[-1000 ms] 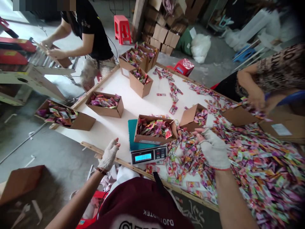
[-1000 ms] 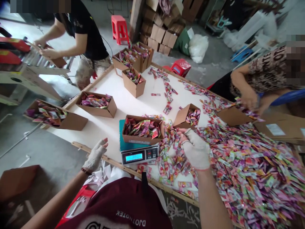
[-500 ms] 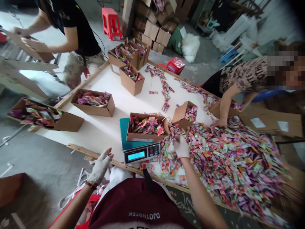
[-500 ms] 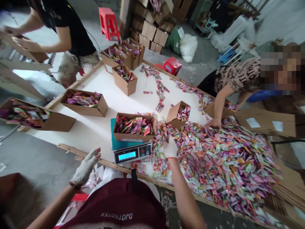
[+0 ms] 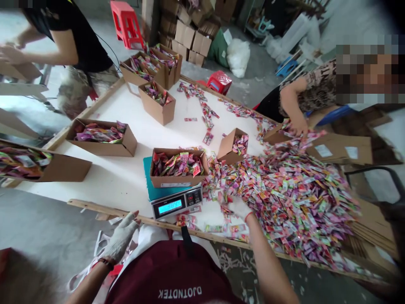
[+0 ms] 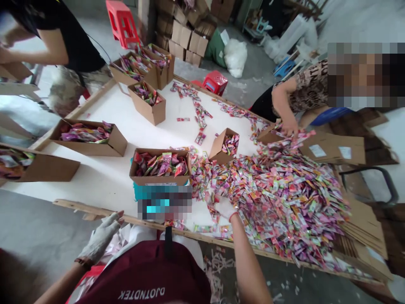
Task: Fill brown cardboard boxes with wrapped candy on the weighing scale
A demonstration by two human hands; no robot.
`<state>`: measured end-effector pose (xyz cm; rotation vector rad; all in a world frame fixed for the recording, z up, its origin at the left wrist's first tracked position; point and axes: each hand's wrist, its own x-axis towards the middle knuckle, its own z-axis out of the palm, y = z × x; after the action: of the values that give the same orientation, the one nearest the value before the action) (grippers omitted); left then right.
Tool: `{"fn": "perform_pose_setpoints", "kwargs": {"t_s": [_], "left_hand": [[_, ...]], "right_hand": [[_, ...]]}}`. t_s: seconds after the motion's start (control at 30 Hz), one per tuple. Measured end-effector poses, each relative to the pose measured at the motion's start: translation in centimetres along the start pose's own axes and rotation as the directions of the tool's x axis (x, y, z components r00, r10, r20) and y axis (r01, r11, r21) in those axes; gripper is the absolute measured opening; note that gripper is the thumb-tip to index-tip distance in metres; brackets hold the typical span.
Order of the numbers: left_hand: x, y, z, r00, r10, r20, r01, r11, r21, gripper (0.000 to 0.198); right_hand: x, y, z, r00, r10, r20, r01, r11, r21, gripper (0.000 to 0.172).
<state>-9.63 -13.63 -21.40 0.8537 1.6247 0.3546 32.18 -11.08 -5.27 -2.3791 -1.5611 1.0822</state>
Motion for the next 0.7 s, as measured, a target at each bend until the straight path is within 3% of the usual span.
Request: {"fn": "perform_pose_setpoints", "kwargs": {"t_s": [0.07, 0.13, 0.23, 0.33, 0.43, 0.53, 0.6, 0.7], "left_hand": [[-0.2, 0.7, 0.3, 1.000, 0.000, 0.028, 0.000, 1.000, -0.017, 0.090], [-0.3, 1.1, 0.7, 1.000, 0.000, 0.030, 0.001, 0.999, -0.033, 0.093], [-0.5, 1.4, 1.3, 0.999, 0.026, 0.032, -0.024, 0.998, -0.066, 0.092], [-1.0, 1.3, 1.5, 0.996, 0.067, 0.050, -0.063, 0.995, -0.072, 0.088], [-1.5, 0.7, 1.1, 0.996, 0.080, 0.025, -0.078, 0.994, -0.077, 0.081], [-1.9, -0.4, 0.4, 0.997, 0.071, 0.012, -0.069, 0.989, -0.129, 0.077], [-2.0, -1.2, 0.0, 0.998, 0.056, 0.008, -0.054, 0.988, -0.142, 0.078], [-1.9, -2.0, -0.3, 1.000, 0.013, -0.018, -0.015, 0.992, -0.122, 0.080]], "right_hand": [[0.2, -0.7, -2.0, 0.998, -0.054, 0.045, 0.054, 0.998, 0.011, 0.023], [0.4, -2.7, -4.3, 0.978, -0.201, 0.054, 0.200, 0.980, 0.019, 0.015], [1.0, -8.2, -6.8, 0.881, -0.473, -0.019, 0.470, 0.878, -0.086, 0.013], [2.1, -14.6, -6.5, 0.751, -0.661, -0.003, 0.637, 0.725, -0.262, 0.014], [3.9, -18.7, -4.4, 0.711, -0.694, 0.113, 0.684, 0.645, -0.341, 0.016], [5.2, -18.8, -2.7, 0.721, -0.690, 0.063, 0.670, 0.671, -0.317, 0.018], [5.3, -16.9, -2.5, 0.731, -0.674, -0.107, 0.640, 0.732, -0.234, 0.019], [4.1, -12.9, -3.2, 0.795, -0.472, -0.380, 0.502, 0.865, -0.025, 0.021]]}}
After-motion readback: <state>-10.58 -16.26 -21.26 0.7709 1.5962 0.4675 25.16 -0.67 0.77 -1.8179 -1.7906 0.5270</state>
